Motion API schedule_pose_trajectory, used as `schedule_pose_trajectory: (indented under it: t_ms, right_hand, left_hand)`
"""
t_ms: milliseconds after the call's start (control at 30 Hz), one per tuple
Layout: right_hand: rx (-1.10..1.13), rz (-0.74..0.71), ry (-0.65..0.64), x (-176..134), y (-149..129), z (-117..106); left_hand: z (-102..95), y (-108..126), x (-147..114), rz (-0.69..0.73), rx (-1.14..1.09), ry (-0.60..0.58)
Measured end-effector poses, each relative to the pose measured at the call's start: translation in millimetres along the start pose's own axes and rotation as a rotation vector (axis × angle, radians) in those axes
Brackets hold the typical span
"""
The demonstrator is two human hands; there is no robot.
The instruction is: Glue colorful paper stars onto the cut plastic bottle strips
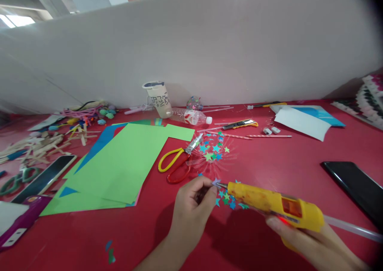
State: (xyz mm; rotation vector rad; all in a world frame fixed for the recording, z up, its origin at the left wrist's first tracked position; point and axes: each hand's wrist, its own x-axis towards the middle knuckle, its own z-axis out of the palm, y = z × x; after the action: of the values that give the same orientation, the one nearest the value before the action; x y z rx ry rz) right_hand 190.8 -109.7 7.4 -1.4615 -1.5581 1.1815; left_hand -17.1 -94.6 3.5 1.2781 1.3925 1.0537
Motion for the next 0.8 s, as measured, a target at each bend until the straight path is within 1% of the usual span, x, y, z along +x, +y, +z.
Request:
schedule_pose_trajectory:
  t_ms: [200,267,400,567,800]
  right_hand:
    - [-0.141,-0.191,-0.051,7.0,-2.7,-4.5]
    - [-0.173,-0.219,-0.029,6.7,-2.1,-4.3]
    - [-0.191,-0.196,0.014,5.1,2.6,-4.3]
    - [-0.192,-0.213,-0.041,7.4,0.6,-5.1]
    - [-0.18,-0.202,-0.057,6.5,-2.3,-4.8]
  left_hand:
    - [-0.3,2.1,-0.6,0.039,0.049,0.012]
    - [-0.2,2.1,-0.5,0.042,0.065,0.013]
    - [-0.2,0.5,0.3,0.031,0.056,0.009]
    - [0.2,-0.4,1.5,0.024,0.041,0.012]
    - [0.6,0.0,0.8,0.015,0.035,0.01]
